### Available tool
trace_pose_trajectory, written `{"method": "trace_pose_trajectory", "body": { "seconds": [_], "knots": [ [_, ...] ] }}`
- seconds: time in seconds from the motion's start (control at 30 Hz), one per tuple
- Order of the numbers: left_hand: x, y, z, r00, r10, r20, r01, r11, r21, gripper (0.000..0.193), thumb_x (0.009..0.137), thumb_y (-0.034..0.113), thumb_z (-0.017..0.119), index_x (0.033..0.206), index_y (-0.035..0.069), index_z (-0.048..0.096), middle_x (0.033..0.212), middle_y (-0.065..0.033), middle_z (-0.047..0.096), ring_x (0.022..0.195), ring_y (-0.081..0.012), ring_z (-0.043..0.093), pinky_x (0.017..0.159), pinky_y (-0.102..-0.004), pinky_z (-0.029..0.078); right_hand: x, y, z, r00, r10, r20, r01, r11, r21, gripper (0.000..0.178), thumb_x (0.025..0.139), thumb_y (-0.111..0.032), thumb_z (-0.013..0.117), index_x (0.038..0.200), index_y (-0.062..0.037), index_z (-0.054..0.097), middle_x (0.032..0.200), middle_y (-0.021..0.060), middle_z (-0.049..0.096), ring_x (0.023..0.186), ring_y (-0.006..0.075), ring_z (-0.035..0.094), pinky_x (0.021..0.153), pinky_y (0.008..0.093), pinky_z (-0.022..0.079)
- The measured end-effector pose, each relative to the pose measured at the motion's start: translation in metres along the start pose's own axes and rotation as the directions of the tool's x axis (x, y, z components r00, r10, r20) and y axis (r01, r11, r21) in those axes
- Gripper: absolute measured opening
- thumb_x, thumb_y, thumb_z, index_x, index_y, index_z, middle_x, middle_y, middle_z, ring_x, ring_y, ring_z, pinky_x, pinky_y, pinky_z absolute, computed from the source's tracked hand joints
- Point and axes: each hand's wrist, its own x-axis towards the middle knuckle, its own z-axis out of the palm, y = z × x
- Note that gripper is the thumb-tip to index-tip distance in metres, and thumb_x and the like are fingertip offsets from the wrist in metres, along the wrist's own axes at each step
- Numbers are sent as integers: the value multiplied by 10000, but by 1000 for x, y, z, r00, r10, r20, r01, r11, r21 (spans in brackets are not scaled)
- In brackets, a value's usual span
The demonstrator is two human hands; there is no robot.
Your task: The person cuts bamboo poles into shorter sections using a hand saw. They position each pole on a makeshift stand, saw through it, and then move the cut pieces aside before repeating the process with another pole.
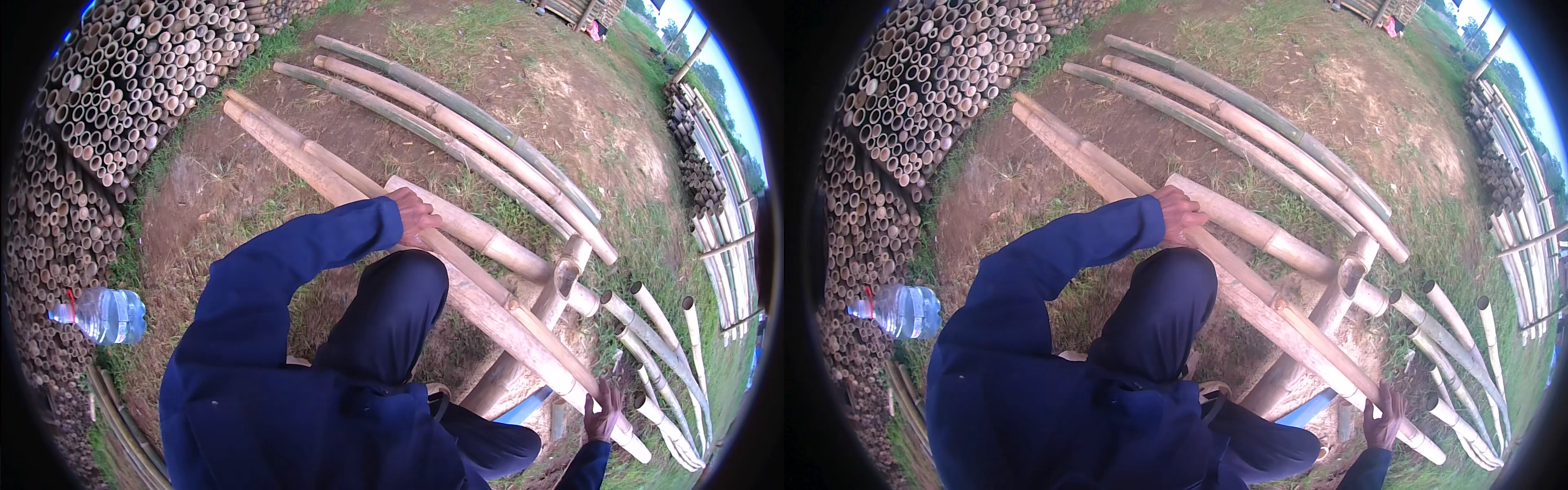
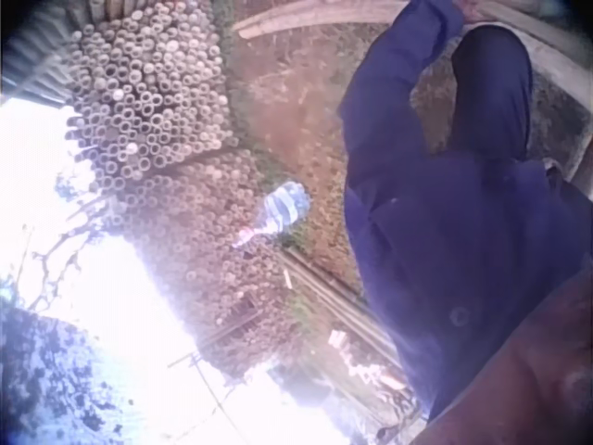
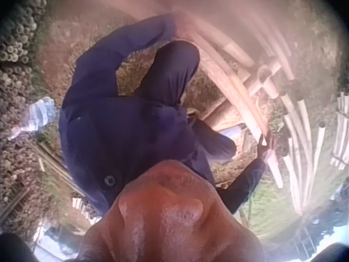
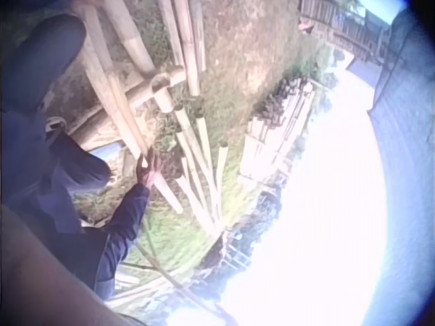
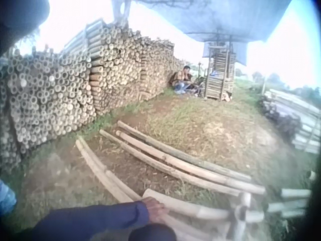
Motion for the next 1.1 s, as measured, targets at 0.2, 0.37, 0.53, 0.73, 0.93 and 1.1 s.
{"method": "trace_pose_trajectory", "body": {
  "seconds": [0.2, 0.37, 0.53, 0.73, 0.93, 1.1],
  "knots": [
    [-9, 3, -4, 992, -70, 103, 78, 994, -77, 635, 739, 695, 771, 952, 103, 686, 866, -112, 688, 810, -371, 710, 740, -505, 548, 9, -2, -1, 999, -2, 34, -2, 995, 101, 577, 831, -27, 736, 1398, -70, 639, 1029, 160, 624, 962, 381, 579, 930, 512, 454],
    [1, 7, -18, 995, -20, 94, 33, 991, -133, 658, 801, 731, 704, 957, 93, 684, 874, -126, 686, 808, -384, 700, 730, -508, 536, 21, 10, -6, 999, 23, 23, -26, 989, 144, 556, 823, -23, 728, 1374, -50, 658, 1024, 172, 620, 985, 396, 584, 933, 502, 467],
    [17, 8, -15, 995, -4, 103, 19, 989, -150, 681, 830, 751, 666, 955, 83, 681, 840, -127, 672, 812, -382, 700, 720, -504, 530, 22, 37, -6, 999, 44, -10, -43, 996, 80, 577, 788, 8, 734, 1359, -48, 671, 1070, 184, 641, 1054, 408, 607, 970, 505, 472],
    [9, -19, -21, 997, -48, 65, 56, 991, -125, 689, 810, 762, 678, 901, 79, 665, 817, -113, 653, 791, -389, 682, 702, -508, 530, 45, 9, -17, 998, 58, 6, -58, 988, 145, 606, 770, 12, 761, 1364, -69, 677, 1057, 161, 650, 1017, 387, 609, 948, 502, 475],
    [-1, -26, -13, 994, -68, 86, 77, 991, -109, 694, 811, 768, 678, 868, 77, 646, 847, -115, 646, 826, -397, 676, 728, -517, 535, 51, -10, -15, 1000, 3, -17, -1, 992, 124, 580, 766, 18, 761, 1333, -78, 691, 1035, 143, 651, 981, 357, 604, 915, 476, 481],
    [11, -18, 11, 991, -79, 105, 104, 963, -251, 702, 797, 751, 712, 957, 68, 685, 893, -153, 653, 858, -427, 667, 794, -525, 536, 50, -4, 1, 994, 83, 70, -96, 973, 212, 560, 762, 7, 765, 1313, -69, 699, 1016, 154, 665, 970, 377, 641, 887, 465, 506]
  ]
}}
